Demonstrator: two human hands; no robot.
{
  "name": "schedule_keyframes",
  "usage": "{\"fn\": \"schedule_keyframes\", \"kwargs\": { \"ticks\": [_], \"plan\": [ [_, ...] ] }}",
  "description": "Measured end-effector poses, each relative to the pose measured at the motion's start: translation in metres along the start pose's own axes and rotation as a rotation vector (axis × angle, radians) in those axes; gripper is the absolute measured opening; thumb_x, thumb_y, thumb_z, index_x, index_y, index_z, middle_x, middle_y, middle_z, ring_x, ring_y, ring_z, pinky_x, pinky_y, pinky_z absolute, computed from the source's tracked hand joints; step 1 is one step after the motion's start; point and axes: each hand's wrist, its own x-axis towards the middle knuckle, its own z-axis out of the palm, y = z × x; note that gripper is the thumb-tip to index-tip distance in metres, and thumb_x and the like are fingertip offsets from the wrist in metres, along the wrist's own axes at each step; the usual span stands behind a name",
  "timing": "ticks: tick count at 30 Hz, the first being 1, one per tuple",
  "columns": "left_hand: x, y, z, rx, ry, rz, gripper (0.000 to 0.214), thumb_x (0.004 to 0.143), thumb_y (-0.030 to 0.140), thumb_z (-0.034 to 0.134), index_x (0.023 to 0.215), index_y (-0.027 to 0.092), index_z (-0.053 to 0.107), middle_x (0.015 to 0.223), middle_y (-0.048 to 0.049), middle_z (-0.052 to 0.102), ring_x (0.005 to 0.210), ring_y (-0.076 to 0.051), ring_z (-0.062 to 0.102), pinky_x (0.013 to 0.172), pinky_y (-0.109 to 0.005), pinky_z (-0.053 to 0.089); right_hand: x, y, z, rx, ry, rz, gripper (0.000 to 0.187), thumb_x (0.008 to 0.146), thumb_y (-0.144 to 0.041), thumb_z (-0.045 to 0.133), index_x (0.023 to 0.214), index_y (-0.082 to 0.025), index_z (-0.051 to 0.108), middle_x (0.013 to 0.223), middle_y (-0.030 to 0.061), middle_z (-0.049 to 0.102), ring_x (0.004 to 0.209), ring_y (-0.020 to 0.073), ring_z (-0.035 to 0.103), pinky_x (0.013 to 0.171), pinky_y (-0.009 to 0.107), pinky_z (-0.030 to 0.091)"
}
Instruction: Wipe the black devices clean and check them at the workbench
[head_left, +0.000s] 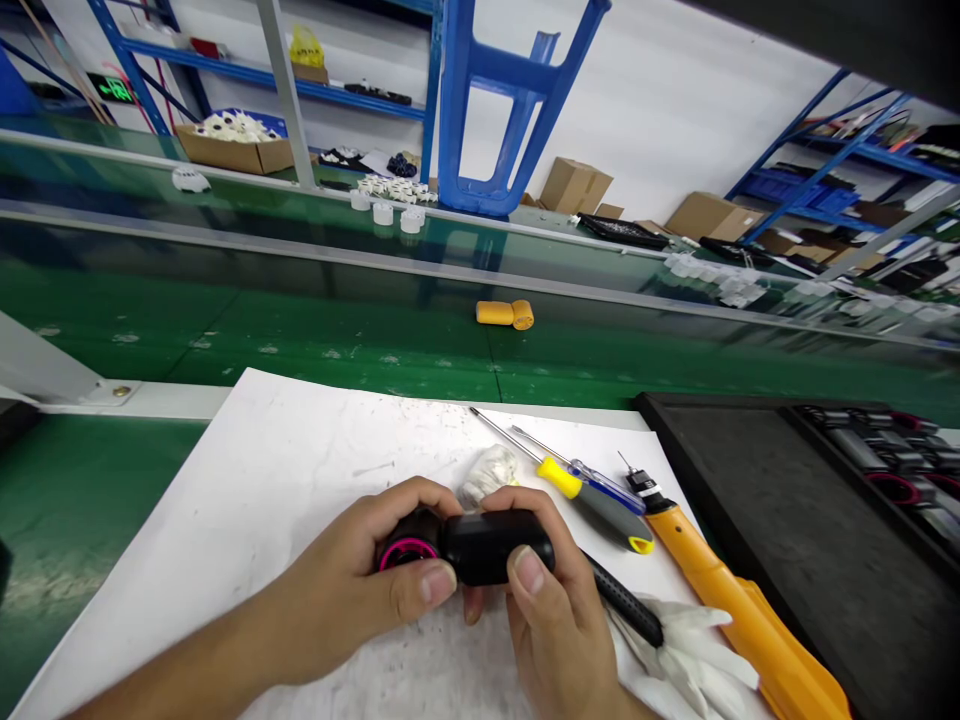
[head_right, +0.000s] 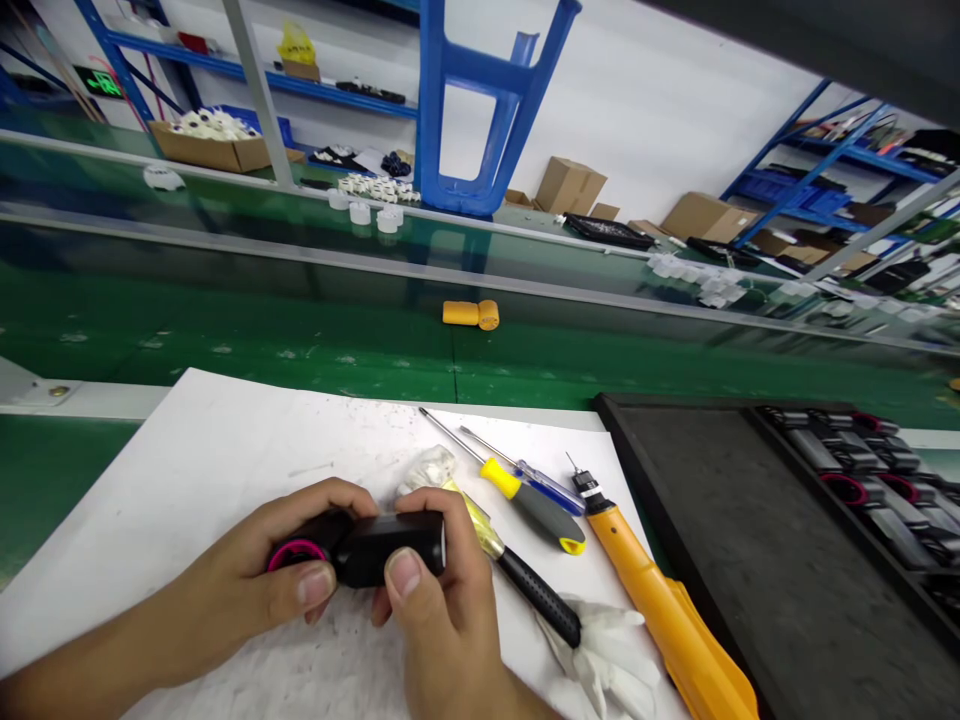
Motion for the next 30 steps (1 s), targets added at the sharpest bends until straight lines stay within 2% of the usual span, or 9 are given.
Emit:
{"fn": "schedule_keyframes", "kwargs": {
  "ticks": [7, 13, 15, 17, 19, 21, 25, 28, 30],
  "plan": [
    [0.001, 0.000, 0.000, 0.014, 0.017, -0.034, 0.044, 0.086, 0.057, 0.069, 0.110, 0.022, 0.059, 0.085, 0.0001, 0.070, 0.071, -0.013, 0.051, 0.067, -0.027, 0.038, 0.001, 0.001, 0.000, 0.023, 0.001, 0.015, 0.044, 0.091, -0.059, 0.059, 0.115, -0.023, 0.052, 0.065, -0.0020, 0.060, 0.058, 0.0157, 0.055, 0.056, 0.027, 0.043],
    [0.000, -0.005, -0.001, 0.022, -0.011, -0.001, 0.048, 0.087, 0.062, 0.066, 0.113, 0.023, 0.057, 0.087, -0.0016, 0.070, 0.079, -0.017, 0.058, 0.073, -0.030, 0.042, 0.000, -0.004, 0.004, 0.042, 0.049, 0.026, 0.045, 0.088, -0.060, 0.063, 0.112, -0.023, 0.054, 0.069, -0.0018, 0.060, 0.058, 0.0132, 0.054, 0.056, 0.025, 0.043],
    [-0.002, -0.009, -0.005, 0.042, 0.070, 0.056, 0.054, 0.086, 0.065, 0.065, 0.121, 0.025, 0.056, 0.099, -0.0047, 0.069, 0.090, -0.021, 0.061, 0.079, -0.033, 0.046, 0.002, -0.006, 0.005, 0.051, 0.090, 0.021, 0.046, 0.087, -0.060, 0.065, 0.111, -0.022, 0.056, 0.069, -0.0018, 0.060, 0.057, 0.0121, 0.053, 0.055, 0.024, 0.043],
    [-0.004, -0.013, -0.010, 0.113, 0.227, 0.189, 0.043, 0.090, 0.058, 0.063, 0.122, 0.030, 0.060, 0.119, -0.0065, 0.063, 0.103, -0.023, 0.060, 0.087, -0.035, 0.048, 0.004, -0.007, 0.006, 0.060, 0.134, 0.016, 0.047, 0.086, -0.061, 0.066, 0.108, -0.020, 0.057, 0.070, -0.0020, 0.058, 0.054, 0.0112, 0.053, 0.052, 0.023, 0.042],
    [-0.006, -0.015, -0.016, 0.202, 0.357, 0.358, 0.016, 0.096, 0.040, 0.058, 0.104, 0.031, 0.070, 0.125, -0.0035, 0.058, 0.112, -0.022, 0.057, 0.092, -0.033, 0.047, 0.006, -0.008, 0.006, 0.058, 0.146, 0.012, 0.046, 0.086, -0.061, 0.066, 0.106, -0.020, 0.058, 0.069, -0.0026, 0.056, 0.052, 0.0108, 0.053, 0.049, 0.022, 0.042],
    [-0.006, -0.016, -0.022, 0.251, 0.377, 0.446, 0.026, 0.096, 0.025, 0.051, 0.079, 0.027, 0.071, 0.112, -0.0018, 0.060, 0.101, -0.019, 0.058, 0.084, -0.029, 0.047, 0.007, -0.009, 0.007, 0.051, 0.173, 0.021, 0.047, 0.085, -0.061, 0.066, 0.105, -0.020, 0.058, 0.068, -0.0037, 0.054, 0.050, 0.0102, 0.053, 0.050, 0.022, 0.042],
    [-0.004, -0.016, -0.026, 0.197, 0.373, 0.368, 0.026, 0.086, 0.019, 0.046, 0.061, 0.020, 0.053, 0.085, -0.0016, 0.058, 0.073, -0.017, 0.053, 0.064, -0.030, 0.041, 0.004, -0.008, 0.007, 0.059, 0.159, 0.003, 0.047, 0.085, -0.062, 0.066, 0.106, -0.021, 0.058, 0.066, -0.0041, 0.054, 0.052, 0.0105, 0.052, 0.052, 0.022, 0.041],
    [-0.001, -0.015, -0.025, 0.152, 0.450, 0.320, 0.020, 0.076, 0.013, 0.045, 0.058, 0.020, 0.044, 0.077, -0.0020, 0.054, 0.075, -0.019, 0.051, 0.068, -0.032, 0.040, -0.001, -0.004, 0.003, 0.077, 0.052, -0.048, 0.046, 0.086, -0.060, 0.065, 0.111, -0.022, 0.057, 0.069, -0.0021, 0.057, 0.054, 0.0121, 0.053, 0.053, 0.024, 0.042],
    [0.000, -0.015, -0.025, 0.157, 0.482, 0.300, 0.020, 0.077, 0.016, 0.043, 0.057, 0.020, 0.042, 0.076, -0.0030, 0.054, 0.077, -0.020, 0.051, 0.072, -0.034, 0.042, -0.003, -0.002, 0.001, 0.064, 0.028, -0.071, 0.045, 0.085, -0.060, 0.065, 0.111, -0.024, 0.058, 0.072, -0.0009, 0.057, 0.058, 0.0133, 0.053, 0.053, 0.024, 0.041]
  ]
}}
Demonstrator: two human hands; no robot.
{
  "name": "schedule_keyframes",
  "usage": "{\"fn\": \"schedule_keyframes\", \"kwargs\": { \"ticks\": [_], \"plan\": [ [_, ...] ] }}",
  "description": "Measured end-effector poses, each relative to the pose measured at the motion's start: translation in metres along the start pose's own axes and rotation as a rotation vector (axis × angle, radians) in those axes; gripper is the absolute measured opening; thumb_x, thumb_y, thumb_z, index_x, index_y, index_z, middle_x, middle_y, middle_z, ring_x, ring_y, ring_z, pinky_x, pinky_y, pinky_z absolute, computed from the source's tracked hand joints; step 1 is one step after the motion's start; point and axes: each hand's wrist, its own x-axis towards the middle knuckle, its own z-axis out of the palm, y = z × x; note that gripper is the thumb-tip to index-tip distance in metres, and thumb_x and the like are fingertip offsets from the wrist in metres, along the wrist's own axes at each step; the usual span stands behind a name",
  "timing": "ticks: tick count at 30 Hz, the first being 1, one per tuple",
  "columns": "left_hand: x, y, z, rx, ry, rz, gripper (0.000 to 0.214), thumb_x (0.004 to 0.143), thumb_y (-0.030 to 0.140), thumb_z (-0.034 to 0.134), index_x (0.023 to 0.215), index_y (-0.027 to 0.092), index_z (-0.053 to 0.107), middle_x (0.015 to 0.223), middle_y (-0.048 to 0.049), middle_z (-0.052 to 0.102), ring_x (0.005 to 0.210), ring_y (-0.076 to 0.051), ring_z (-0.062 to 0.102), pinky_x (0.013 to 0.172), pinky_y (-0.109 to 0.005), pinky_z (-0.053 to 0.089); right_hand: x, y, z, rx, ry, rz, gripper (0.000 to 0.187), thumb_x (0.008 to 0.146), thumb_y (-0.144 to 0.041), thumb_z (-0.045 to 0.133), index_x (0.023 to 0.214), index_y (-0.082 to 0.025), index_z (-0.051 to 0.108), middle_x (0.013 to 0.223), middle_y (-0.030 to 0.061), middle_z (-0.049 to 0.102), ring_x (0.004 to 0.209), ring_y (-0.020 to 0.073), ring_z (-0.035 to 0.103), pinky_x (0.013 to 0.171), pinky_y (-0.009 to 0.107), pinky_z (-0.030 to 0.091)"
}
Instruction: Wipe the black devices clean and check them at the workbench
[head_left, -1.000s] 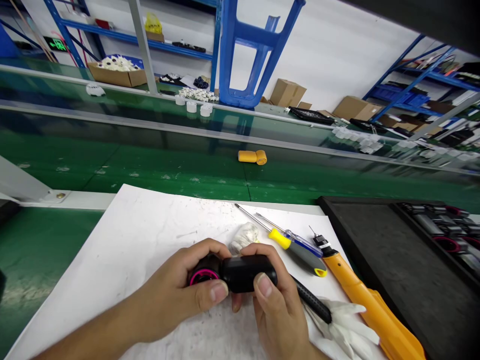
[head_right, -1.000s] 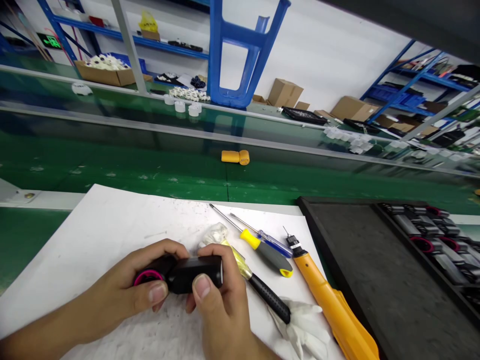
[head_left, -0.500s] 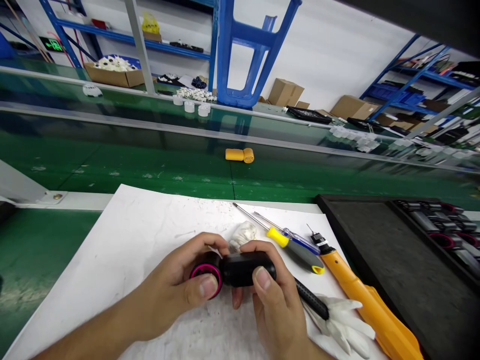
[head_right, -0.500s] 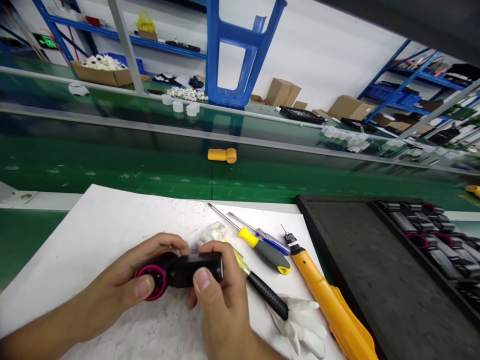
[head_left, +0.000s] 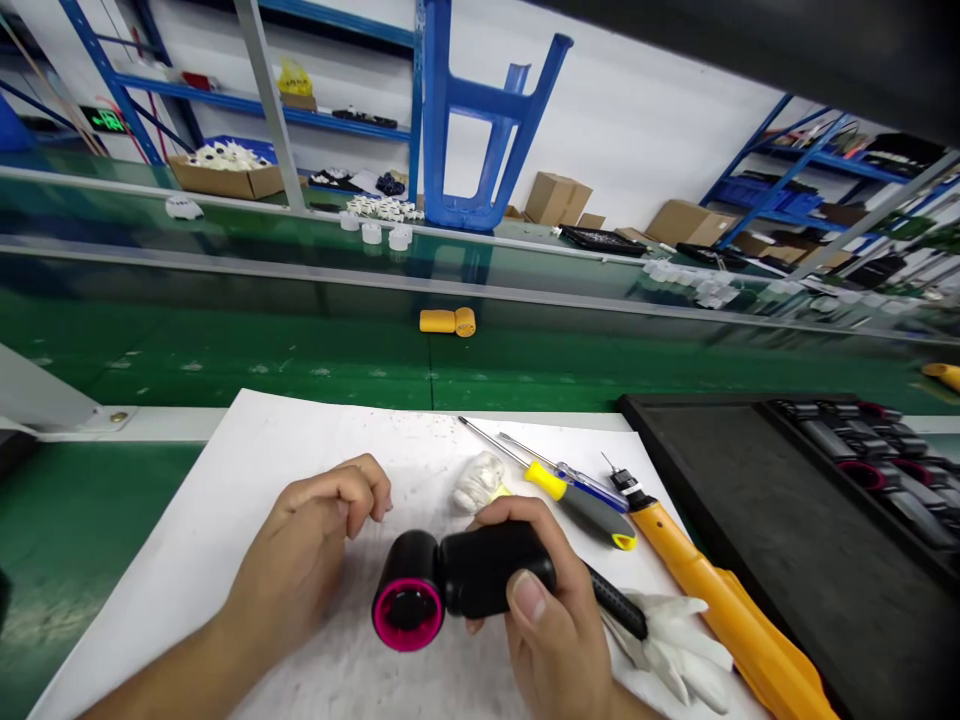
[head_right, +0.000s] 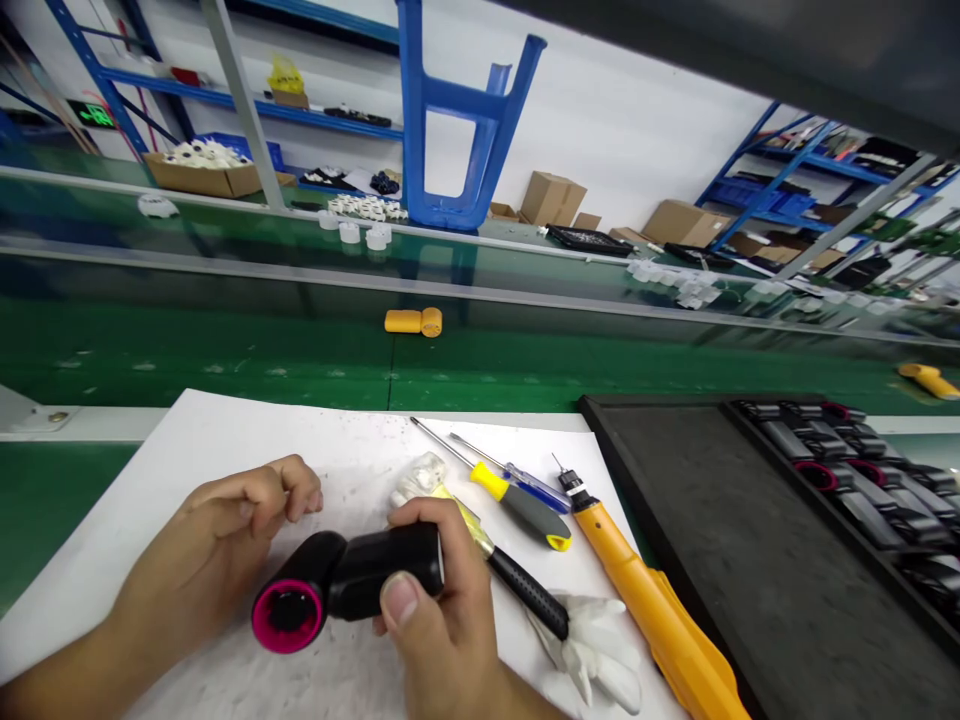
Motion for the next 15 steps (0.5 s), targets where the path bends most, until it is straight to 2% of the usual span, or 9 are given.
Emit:
{"fn": "schedule_keyframes", "kwargs": {
  "ticks": [3, 5, 7, 9, 11, 13, 15],
  "plan": [
    [0.000, 0.002, 0.003, 0.091, -0.002, 0.006, 0.048, 0.097, 0.042, 0.029, 0.056, 0.021, 0.044, 0.077, -0.0061, 0.058, 0.080, -0.024, 0.056, 0.076, -0.041, 0.047, -0.001, 0.000, 0.000, -0.093, 0.029, -0.081, 0.046, 0.080, -0.061, 0.067, 0.107, -0.024, 0.063, 0.083, 0.0023, 0.058, 0.068, 0.0160, 0.051, 0.056, 0.026, 0.043],
    [-0.001, 0.004, 0.005, 0.173, -0.039, 0.060, 0.062, 0.100, 0.062, 0.023, 0.063, 0.022, 0.052, 0.082, -0.0070, 0.061, 0.084, -0.024, 0.059, 0.080, -0.042, 0.049, -0.001, -0.002, 0.000, -0.165, 0.033, -0.137, 0.047, 0.079, -0.063, 0.067, 0.106, -0.024, 0.064, 0.088, 0.0034, 0.059, 0.070, 0.0169, 0.050, 0.059, 0.027, 0.042],
    [-0.003, 0.005, 0.007, 0.221, -0.139, 0.160, 0.058, 0.098, 0.068, 0.028, 0.085, 0.023, 0.062, 0.097, -0.0069, 0.062, 0.090, -0.023, 0.060, 0.082, -0.039, 0.051, -0.001, -0.004, 0.000, -0.212, 0.006, -0.160, 0.046, 0.080, -0.062, 0.065, 0.107, -0.025, 0.063, 0.088, 0.0028, 0.059, 0.069, 0.0169, 0.049, 0.059, 0.028, 0.041],
    [-0.008, 0.006, 0.010, 0.279, -0.297, 0.296, 0.049, 0.096, 0.069, 0.037, 0.114, 0.029, 0.059, 0.113, -0.0064, 0.061, 0.099, -0.022, 0.062, 0.082, -0.035, 0.054, -0.001, -0.005, -0.002, -0.232, -0.047, -0.164, 0.040, 0.083, -0.056, 0.064, 0.110, -0.027, 0.061, 0.086, 0.0011, 0.058, 0.069, 0.0164, 0.048, 0.060, 0.027, 0.041],
    [-0.015, 0.003, 0.014, 0.454, -0.378, 0.411, 0.052, 0.093, 0.068, 0.049, 0.133, 0.034, 0.046, 0.124, -0.0059, 0.059, 0.106, -0.023, 0.064, 0.083, -0.034, 0.057, -0.001, -0.006, -0.006, -0.224, -0.106, -0.127, 0.035, 0.086, -0.047, 0.061, 0.116, -0.030, 0.058, 0.088, -0.0003, 0.059, 0.071, 0.0159, 0.048, 0.063, 0.026, 0.044],
    [-0.023, -0.003, 0.018, 0.736, -0.331, 0.459, 0.056, 0.091, 0.054, 0.059, 0.140, 0.035, 0.038, 0.127, -0.0056, 0.061, 0.107, -0.024, 0.066, 0.084, -0.036, 0.057, -0.002, -0.005, -0.008, -0.217, -0.140, -0.085, 0.035, 0.088, -0.041, 0.059, 0.121, -0.033, 0.054, 0.092, -0.0012, 0.060, 0.073, 0.0155, 0.049, 0.065, 0.025, 0.046],
    [-0.031, -0.009, 0.022, 0.972, -0.230, 0.477, 0.057, 0.089, 0.036, 0.059, 0.141, 0.033, 0.037, 0.124, -0.0057, 0.066, 0.102, -0.025, 0.069, 0.080, -0.037, 0.058, -0.001, -0.006, -0.009, -0.264, -0.122, -0.087, 0.032, 0.089, -0.040, 0.058, 0.121, -0.033, 0.054, 0.096, -0.0013, 0.061, 0.076, 0.0155, 0.050, 0.069, 0.025, 0.047]
  ]
}}
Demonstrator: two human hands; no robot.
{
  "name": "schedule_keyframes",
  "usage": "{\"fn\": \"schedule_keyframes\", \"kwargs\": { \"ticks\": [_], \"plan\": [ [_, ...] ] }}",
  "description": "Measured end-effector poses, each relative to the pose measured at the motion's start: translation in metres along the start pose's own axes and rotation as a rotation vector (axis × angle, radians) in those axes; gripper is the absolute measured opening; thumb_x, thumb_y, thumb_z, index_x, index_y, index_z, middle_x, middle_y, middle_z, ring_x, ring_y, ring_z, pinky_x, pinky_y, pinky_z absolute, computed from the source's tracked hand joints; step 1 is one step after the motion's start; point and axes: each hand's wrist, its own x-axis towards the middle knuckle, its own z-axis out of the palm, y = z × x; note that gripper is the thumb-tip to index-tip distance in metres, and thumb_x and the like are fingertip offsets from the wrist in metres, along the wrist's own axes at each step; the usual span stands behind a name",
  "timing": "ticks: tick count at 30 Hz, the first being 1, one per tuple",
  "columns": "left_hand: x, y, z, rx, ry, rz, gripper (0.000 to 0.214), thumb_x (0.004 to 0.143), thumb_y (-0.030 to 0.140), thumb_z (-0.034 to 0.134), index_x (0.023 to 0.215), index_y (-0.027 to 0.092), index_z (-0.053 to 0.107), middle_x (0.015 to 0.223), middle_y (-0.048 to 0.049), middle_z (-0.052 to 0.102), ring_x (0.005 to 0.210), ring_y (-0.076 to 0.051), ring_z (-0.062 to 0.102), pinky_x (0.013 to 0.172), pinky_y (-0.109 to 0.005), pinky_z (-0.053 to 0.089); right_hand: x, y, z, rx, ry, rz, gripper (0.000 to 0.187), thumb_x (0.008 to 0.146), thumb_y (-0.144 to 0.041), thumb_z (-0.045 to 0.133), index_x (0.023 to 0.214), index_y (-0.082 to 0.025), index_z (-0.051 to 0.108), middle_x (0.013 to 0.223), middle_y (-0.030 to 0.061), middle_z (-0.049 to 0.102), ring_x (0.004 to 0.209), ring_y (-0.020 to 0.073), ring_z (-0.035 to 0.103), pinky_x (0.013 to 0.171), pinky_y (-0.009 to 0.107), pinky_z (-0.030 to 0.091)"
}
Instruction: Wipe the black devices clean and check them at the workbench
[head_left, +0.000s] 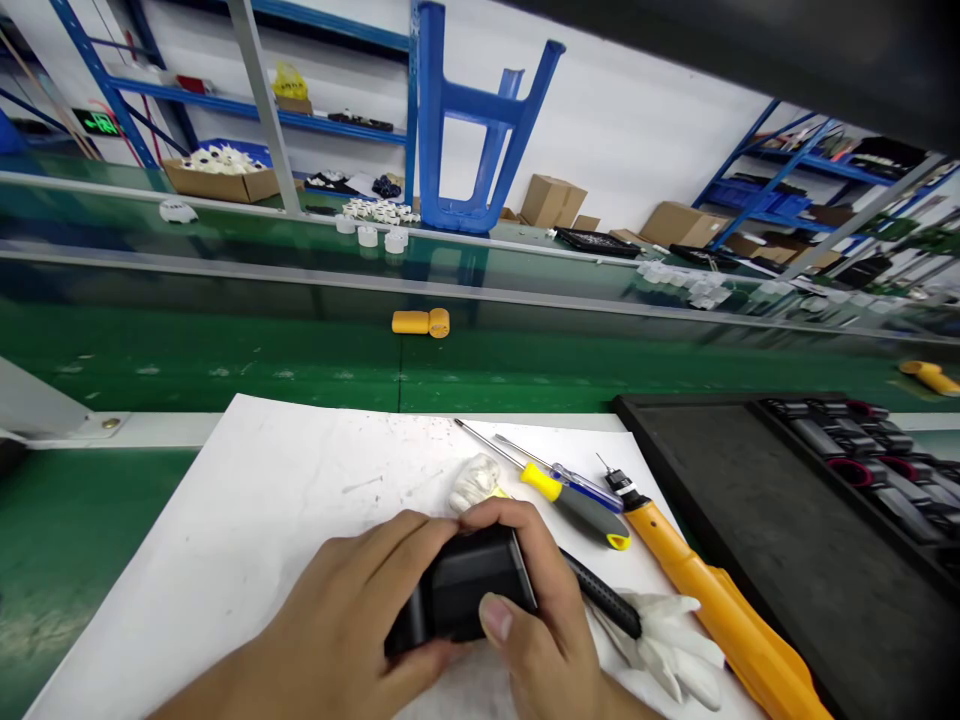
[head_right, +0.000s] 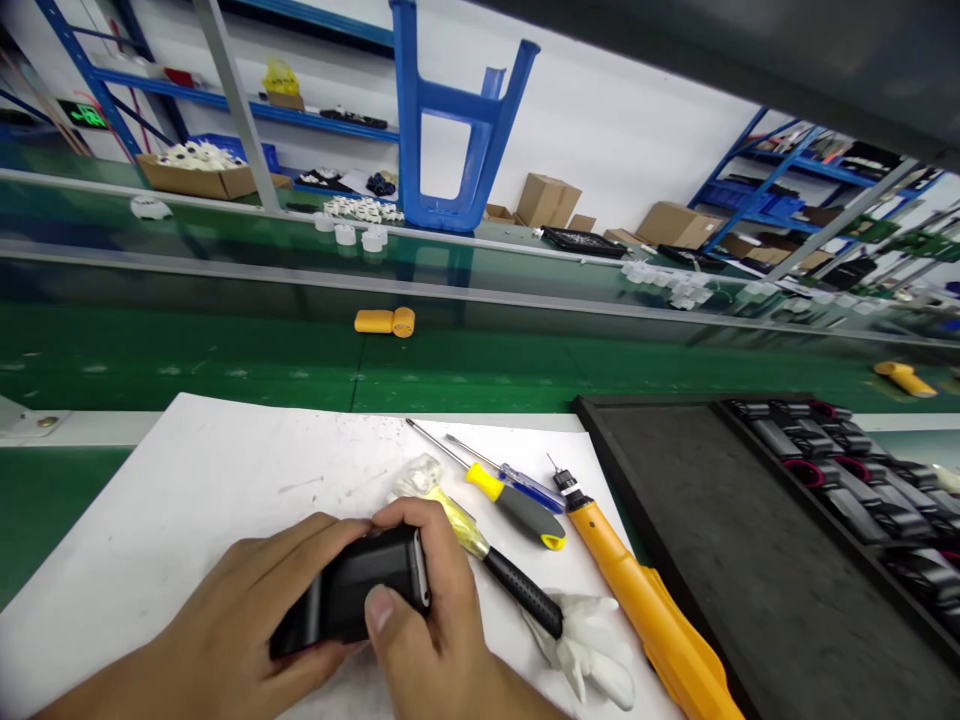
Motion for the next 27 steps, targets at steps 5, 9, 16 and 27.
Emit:
{"fn": "schedule_keyframes", "kwargs": {
  "ticks": [5, 9, 16, 27],
  "plan": [
    [0.000, 0.010, -0.001, 0.071, -0.021, -0.048, 0.054, 0.080, 0.029, 0.058, 0.132, 0.032, 0.045, 0.107, -0.0015, 0.073, 0.083, -0.025, 0.072, 0.070, -0.039, 0.058, 0.009, -0.009, 0.003, -0.134, 0.080, -0.030, 0.028, 0.099, -0.047, 0.047, 0.096, -0.025, 0.063, 0.077, -0.0015, 0.057, 0.070, 0.0145, 0.050, 0.066, 0.025, 0.043],
    [0.015, 0.019, -0.021, -0.273, -0.206, -0.235, 0.042, 0.076, 0.037, 0.069, 0.117, 0.037, 0.061, 0.102, 0.0048, 0.075, 0.088, -0.023, 0.073, 0.069, -0.032, 0.059, 0.015, -0.019, 0.002, -0.222, 0.043, -0.108, 0.039, 0.100, -0.053, 0.044, 0.089, -0.021, 0.065, 0.072, -0.0010, 0.058, 0.065, 0.0138, 0.052, 0.060, 0.025, 0.041],
    [0.022, 0.028, -0.030, -0.472, -0.447, -0.576, 0.051, 0.067, 0.050, 0.077, 0.116, 0.040, 0.068, 0.115, -0.0002, 0.071, 0.108, -0.030, 0.068, 0.084, -0.041, 0.061, 0.013, -0.023, 0.002, -0.323, 0.115, -0.238, 0.046, 0.103, -0.048, 0.041, 0.083, -0.020, 0.071, 0.058, -0.0008, 0.057, 0.062, 0.0158, 0.059, 0.055, 0.027, 0.041],
    [0.007, 0.025, 0.003, -0.258, -0.080, -0.158, 0.035, 0.079, 0.035, 0.067, 0.113, 0.033, 0.060, 0.091, 0.0025, 0.073, 0.074, -0.023, 0.073, 0.058, -0.034, 0.061, 0.011, -0.025, 0.002, -0.365, 0.164, -0.145, 0.052, 0.105, -0.053, 0.035, 0.079, -0.022, 0.067, 0.069, 0.0004, 0.063, 0.067, 0.0161, 0.060, 0.061, 0.030, 0.045]
  ]
}}
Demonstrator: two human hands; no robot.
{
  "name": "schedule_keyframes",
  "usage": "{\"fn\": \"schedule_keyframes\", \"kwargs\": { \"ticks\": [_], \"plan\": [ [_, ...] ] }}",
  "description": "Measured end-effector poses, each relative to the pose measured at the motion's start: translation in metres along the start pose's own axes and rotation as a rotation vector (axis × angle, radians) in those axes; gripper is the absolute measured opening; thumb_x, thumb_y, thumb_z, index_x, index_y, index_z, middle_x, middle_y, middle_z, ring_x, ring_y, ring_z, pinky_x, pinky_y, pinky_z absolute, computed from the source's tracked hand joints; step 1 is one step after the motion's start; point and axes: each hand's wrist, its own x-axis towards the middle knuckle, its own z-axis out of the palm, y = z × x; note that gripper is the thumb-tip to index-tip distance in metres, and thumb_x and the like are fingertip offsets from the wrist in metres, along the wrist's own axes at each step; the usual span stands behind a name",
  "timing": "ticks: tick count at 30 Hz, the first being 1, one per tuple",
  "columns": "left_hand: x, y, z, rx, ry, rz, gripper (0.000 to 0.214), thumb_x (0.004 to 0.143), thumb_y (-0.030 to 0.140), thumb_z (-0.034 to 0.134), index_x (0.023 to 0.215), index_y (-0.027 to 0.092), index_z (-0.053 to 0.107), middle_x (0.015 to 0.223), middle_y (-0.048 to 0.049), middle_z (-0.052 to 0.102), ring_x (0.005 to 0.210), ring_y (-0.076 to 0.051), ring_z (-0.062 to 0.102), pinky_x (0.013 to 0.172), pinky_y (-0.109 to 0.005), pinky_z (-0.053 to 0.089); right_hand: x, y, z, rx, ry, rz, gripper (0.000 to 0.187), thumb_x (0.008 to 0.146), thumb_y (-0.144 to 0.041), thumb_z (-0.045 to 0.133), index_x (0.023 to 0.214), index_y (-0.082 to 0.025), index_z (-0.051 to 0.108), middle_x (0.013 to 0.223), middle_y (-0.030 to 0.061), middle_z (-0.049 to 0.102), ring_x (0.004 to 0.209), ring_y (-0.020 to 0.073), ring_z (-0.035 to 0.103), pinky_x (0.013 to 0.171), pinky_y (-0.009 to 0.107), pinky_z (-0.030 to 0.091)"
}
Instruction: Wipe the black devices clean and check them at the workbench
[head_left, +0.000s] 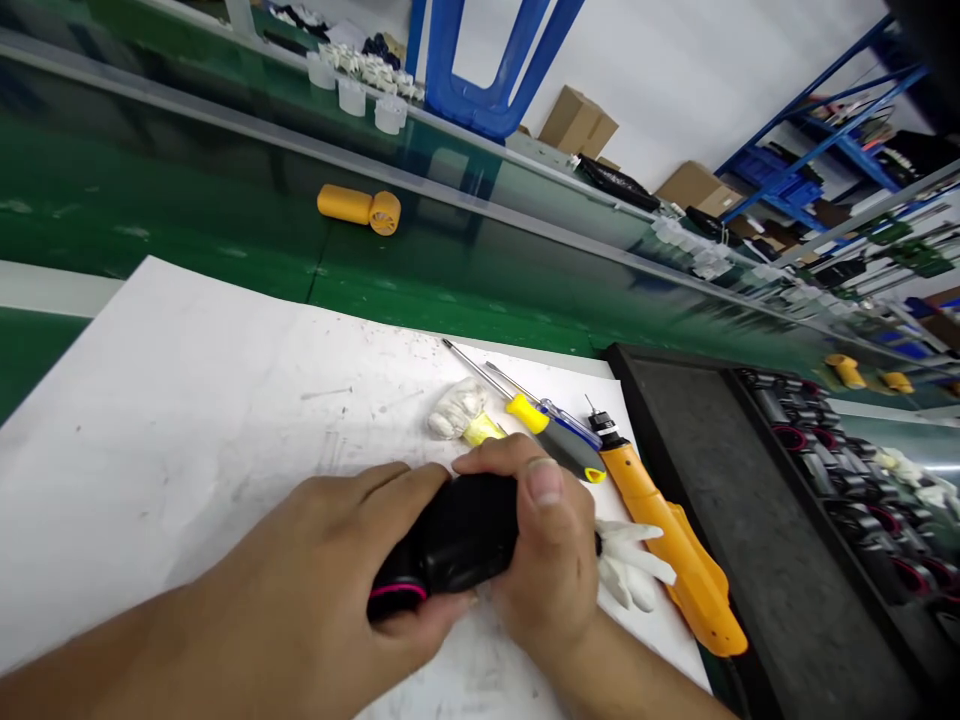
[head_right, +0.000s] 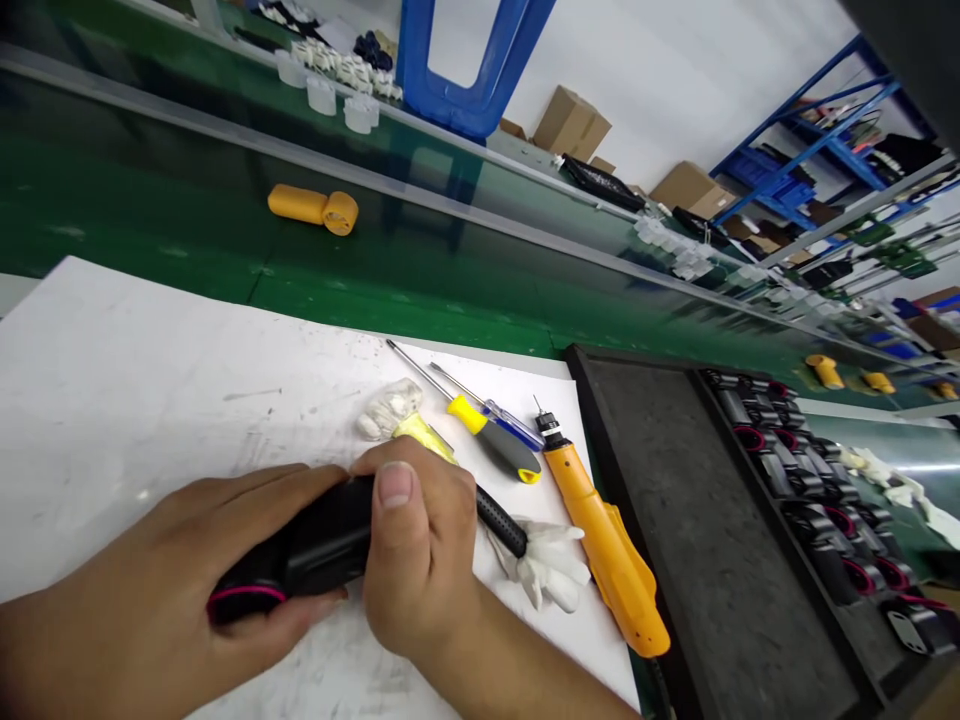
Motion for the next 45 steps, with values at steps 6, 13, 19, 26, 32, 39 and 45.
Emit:
{"fn": "schedule_keyframes", "kwargs": {
  "ticks": [6, 13, 19, 26, 32, 39, 45],
  "plan": [
    [0.015, -0.006, -0.023, -0.415, -0.217, -0.126, 0.017, 0.079, 0.033, 0.072, 0.096, 0.030, 0.070, 0.077, 0.0062, 0.072, 0.075, -0.019, 0.074, 0.051, -0.020, 0.056, 0.005, 0.008, -0.004, 0.051, -0.123, -0.062, 0.041, 0.101, -0.055, 0.044, 0.093, -0.022, 0.067, 0.075, 0.0010, 0.062, 0.067, 0.0164, 0.055, 0.061, 0.031, 0.043],
    [-0.005, 0.010, -0.002, -0.001, 0.041, 0.039, 0.040, 0.076, 0.036, 0.073, 0.112, 0.033, 0.057, 0.096, 0.0045, 0.075, 0.083, -0.020, 0.075, 0.071, -0.032, 0.066, -0.006, 0.008, -0.007, 0.085, -0.039, -0.201, 0.037, 0.101, -0.044, 0.043, 0.089, -0.020, 0.069, 0.066, 0.0027, 0.055, 0.057, 0.0184, 0.051, 0.055, 0.035, 0.036],
    [0.000, -0.004, -0.005, 0.316, 0.086, 0.201, 0.037, 0.094, 0.038, 0.052, 0.128, 0.024, 0.046, 0.091, -0.0029, 0.070, 0.071, -0.021, 0.071, 0.058, -0.032, 0.059, -0.002, 0.002, -0.004, 0.024, -0.040, -0.048, 0.022, 0.098, -0.040, 0.049, 0.103, -0.024, 0.064, 0.080, 0.0006, 0.062, 0.070, 0.0175, 0.056, 0.064, 0.032, 0.045],
    [-0.001, -0.019, -0.008, 0.565, 0.186, 0.373, 0.038, 0.101, 0.031, 0.043, 0.135, 0.014, 0.045, 0.101, -0.0107, 0.071, 0.083, -0.026, 0.071, 0.063, -0.035, 0.057, 0.006, -0.005, -0.001, 0.039, -0.064, 0.180, 0.013, 0.080, -0.034, 0.058, 0.085, -0.022, 0.060, 0.068, -0.0037, 0.054, 0.062, 0.0141, 0.048, 0.056, 0.025, 0.041],
    [0.003, -0.018, -0.013, 0.568, 0.265, 0.431, 0.034, 0.099, 0.025, 0.051, 0.130, 0.011, 0.049, 0.099, -0.0111, 0.070, 0.084, -0.024, 0.069, 0.064, -0.033, 0.057, 0.006, -0.007, -0.006, 0.118, -0.185, 0.164, 0.023, 0.080, -0.033, 0.062, 0.101, -0.024, 0.058, 0.080, -0.0027, 0.056, 0.069, 0.0142, 0.050, 0.061, 0.025, 0.044],
    [0.006, -0.023, -0.015, 0.646, 0.303, 0.457, 0.038, 0.096, 0.019, 0.057, 0.131, 0.008, 0.050, 0.100, -0.0119, 0.070, 0.086, -0.025, 0.069, 0.063, -0.033, 0.057, 0.004, 0.001, 0.001, 0.196, -0.085, 0.234, 0.021, 0.084, -0.038, 0.066, 0.100, -0.024, 0.062, 0.079, -0.0021, 0.057, 0.069, 0.0141, 0.051, 0.063, 0.027, 0.045],
    [0.003, -0.021, -0.014, 0.543, 0.266, 0.370, 0.035, 0.098, 0.026, 0.050, 0.130, 0.013, 0.049, 0.102, -0.0111, 0.070, 0.085, -0.024, 0.069, 0.064, -0.033, 0.057, 0.007, 0.001, -0.004, 0.271, -0.211, 0.260, 0.026, 0.085, -0.040, 0.067, 0.104, -0.022, 0.063, 0.081, -0.0004, 0.059, 0.063, 0.0125, 0.050, 0.054, 0.025, 0.044]
  ]
}}
